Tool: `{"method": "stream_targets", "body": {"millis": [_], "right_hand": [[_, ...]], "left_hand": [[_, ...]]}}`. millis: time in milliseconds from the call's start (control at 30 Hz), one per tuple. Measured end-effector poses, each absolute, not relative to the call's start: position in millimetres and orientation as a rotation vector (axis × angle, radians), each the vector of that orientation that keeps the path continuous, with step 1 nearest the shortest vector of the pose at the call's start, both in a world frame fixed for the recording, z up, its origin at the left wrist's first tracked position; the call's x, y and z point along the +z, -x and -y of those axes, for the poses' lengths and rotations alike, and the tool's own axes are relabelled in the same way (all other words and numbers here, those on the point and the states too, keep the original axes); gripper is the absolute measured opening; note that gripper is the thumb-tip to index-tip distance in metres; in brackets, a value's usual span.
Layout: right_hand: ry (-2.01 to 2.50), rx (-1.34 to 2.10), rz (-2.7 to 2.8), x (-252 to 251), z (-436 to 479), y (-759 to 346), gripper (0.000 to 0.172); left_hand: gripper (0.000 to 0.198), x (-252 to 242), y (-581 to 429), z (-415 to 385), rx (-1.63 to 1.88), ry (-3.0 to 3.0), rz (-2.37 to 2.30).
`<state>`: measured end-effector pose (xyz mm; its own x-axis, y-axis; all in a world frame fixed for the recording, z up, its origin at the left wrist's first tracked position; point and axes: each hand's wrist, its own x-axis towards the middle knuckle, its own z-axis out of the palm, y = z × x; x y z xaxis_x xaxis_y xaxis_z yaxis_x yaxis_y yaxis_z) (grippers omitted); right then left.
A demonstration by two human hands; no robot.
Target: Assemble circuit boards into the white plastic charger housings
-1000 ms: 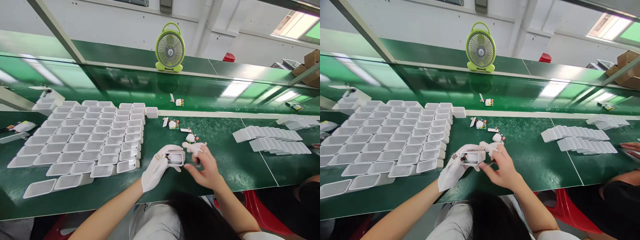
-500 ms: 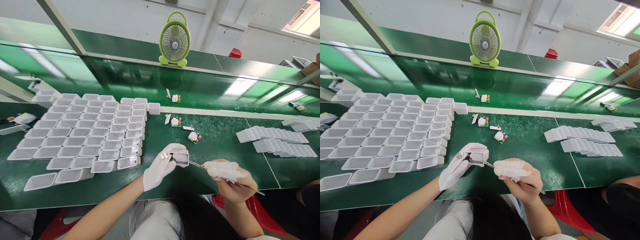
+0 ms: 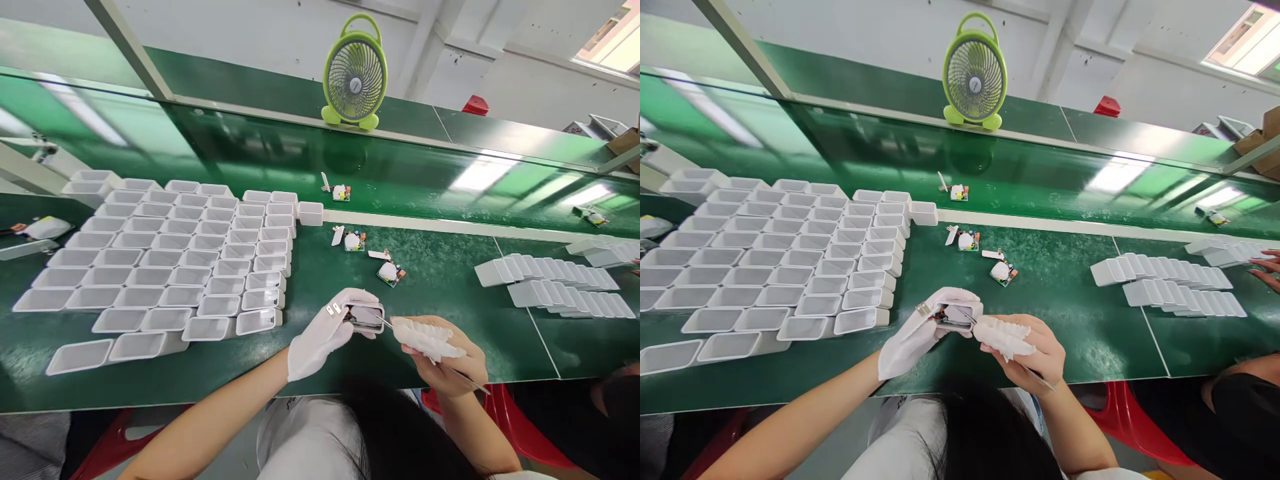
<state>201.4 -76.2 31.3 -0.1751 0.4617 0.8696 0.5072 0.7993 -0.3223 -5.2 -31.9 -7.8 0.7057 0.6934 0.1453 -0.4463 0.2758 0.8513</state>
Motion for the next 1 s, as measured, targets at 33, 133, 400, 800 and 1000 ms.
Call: {"method": "stream_targets", "body": {"millis": [33,133,400,800,1000], "right_hand": [[0.733,-0.041,1.815,31.7,75.2,-200.9,0.028],[0.709,-0.028,1.849,33.3,72.6,-199.5,0.029],[0.742,-0.03,1.854,39.0,77.2,-203.1,0.026],[0.798,0.148,1.762,49.8,99.3,-210.0,0.053],[0.755,0.105,1.776,52.9,97.7,-205.7,0.062]], "left_hand": [[0.054,-7.9,5.1,31.7,0.777,-1.043,-0.269],[0.054,-6.7,5.5,31.1,0.774,-1.083,-0.276],[0.062,-3.0,6.7,31.0,0.813,-1.243,-0.441],[0.053,-6.8,13.5,28.9,0.902,-1.543,-0.387],[0.052,-13.8,12.7,28.4,0.854,-1.545,-0.381]]}}
